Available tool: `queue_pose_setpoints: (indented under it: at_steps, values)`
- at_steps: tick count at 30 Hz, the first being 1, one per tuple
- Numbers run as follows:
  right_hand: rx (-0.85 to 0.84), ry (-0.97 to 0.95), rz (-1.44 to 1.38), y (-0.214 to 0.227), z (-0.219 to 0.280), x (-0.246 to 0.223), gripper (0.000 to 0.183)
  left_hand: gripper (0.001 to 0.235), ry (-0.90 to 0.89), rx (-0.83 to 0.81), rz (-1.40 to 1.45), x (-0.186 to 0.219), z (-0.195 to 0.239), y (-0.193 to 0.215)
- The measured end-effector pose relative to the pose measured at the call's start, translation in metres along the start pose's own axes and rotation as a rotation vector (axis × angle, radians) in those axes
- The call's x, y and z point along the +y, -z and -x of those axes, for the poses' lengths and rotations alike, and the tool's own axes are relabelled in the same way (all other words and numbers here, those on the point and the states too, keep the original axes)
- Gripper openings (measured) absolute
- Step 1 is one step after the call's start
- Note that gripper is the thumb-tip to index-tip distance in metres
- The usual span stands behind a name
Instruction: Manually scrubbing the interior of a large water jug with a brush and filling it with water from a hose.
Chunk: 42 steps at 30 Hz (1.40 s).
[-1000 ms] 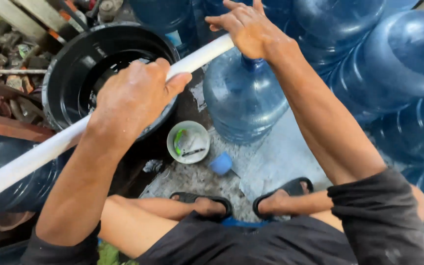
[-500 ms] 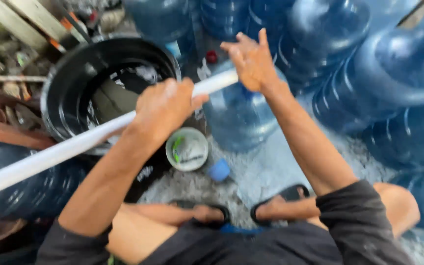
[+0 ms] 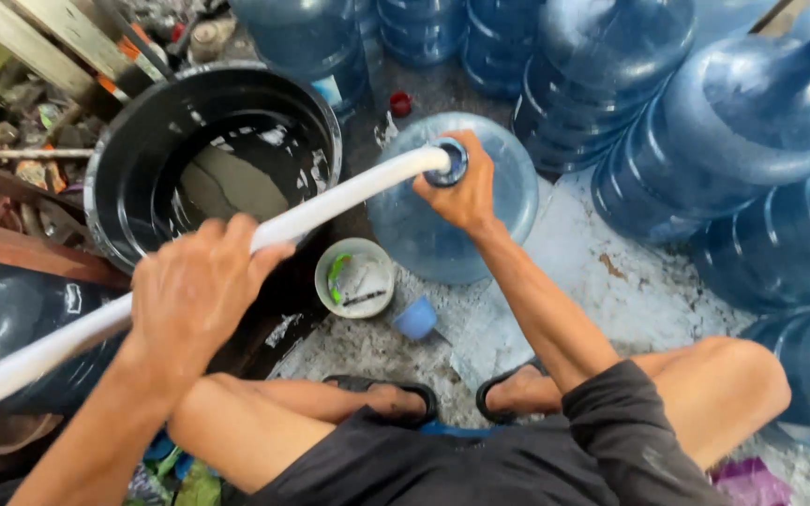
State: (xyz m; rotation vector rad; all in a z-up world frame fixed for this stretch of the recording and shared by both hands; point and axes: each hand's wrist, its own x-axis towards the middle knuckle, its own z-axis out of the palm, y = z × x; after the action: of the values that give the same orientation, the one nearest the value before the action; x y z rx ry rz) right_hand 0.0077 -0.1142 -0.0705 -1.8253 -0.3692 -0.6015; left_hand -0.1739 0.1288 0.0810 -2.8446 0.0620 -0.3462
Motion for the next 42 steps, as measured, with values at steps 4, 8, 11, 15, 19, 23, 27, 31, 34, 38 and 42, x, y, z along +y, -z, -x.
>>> queue_pose_setpoints:
  at_steps: [4, 8, 11, 15, 19, 23, 27, 31, 34, 38, 42]
  values:
    - [0.059, 0.19, -0.09, 0.002, -0.008, -0.002, 0.05, 0.051, -0.037, 0.277, -0.256, 0.019, 0.043, -0.034]
    - [-0.134, 0.473, -0.106, -0.013, -0.012, 0.013, 0.04, 0.052, 0.078, 0.121, -0.334, 0.045, 0.055, -0.046]
    - [-0.337, 0.685, -0.062, -0.031, 0.006, 0.039, 0.033, 0.05, 0.179, -0.181, -0.034, 0.061, 0.044, -0.064]
    - [-0.346, 0.911, 0.127, -0.038, 0.071, 0.078, 0.014, 0.054, 0.548, -1.054, 0.86, 0.095, 0.017, -0.042]
    - [-0.392, 0.865, 0.122, -0.014, 0.115, 0.094, 0.017, 0.057, 1.348, -1.599, 1.925, 0.137, 0.062, -0.128]
    - [-0.352, 0.646, 0.336, 0.014, 0.146, 0.09, 0.02, 0.055, 1.219, -1.649, 2.33, 0.167, 0.09, -0.148]
    - [0.19, -0.365, 0.161, 0.004, 0.201, 0.097, 0.054, 0.05, 1.234, -1.396, 2.279, 0.202, 0.094, -0.143]
    - [0.511, -1.476, -0.875, 0.015, 0.223, 0.068, 0.04, 0.045, 1.288, -1.325, 2.1, 0.211, 0.098, -0.134]
    - [-0.149, -1.398, -1.758, 0.017, 0.216, 0.052, 0.085, 0.038, 1.194, -1.284, 2.085, 0.217, 0.105, -0.14]
    - [-0.046, -1.49, -1.614, 0.003, 0.229, 0.069, 0.024, 0.042, 1.089, -1.463, 2.448, 0.211, 0.128, -0.16]
    - [-0.032, -1.494, -1.523, 0.008, 0.228, 0.075, 0.026, 0.05, 0.674, -1.954, 3.697, 0.216, 0.143, -0.156]
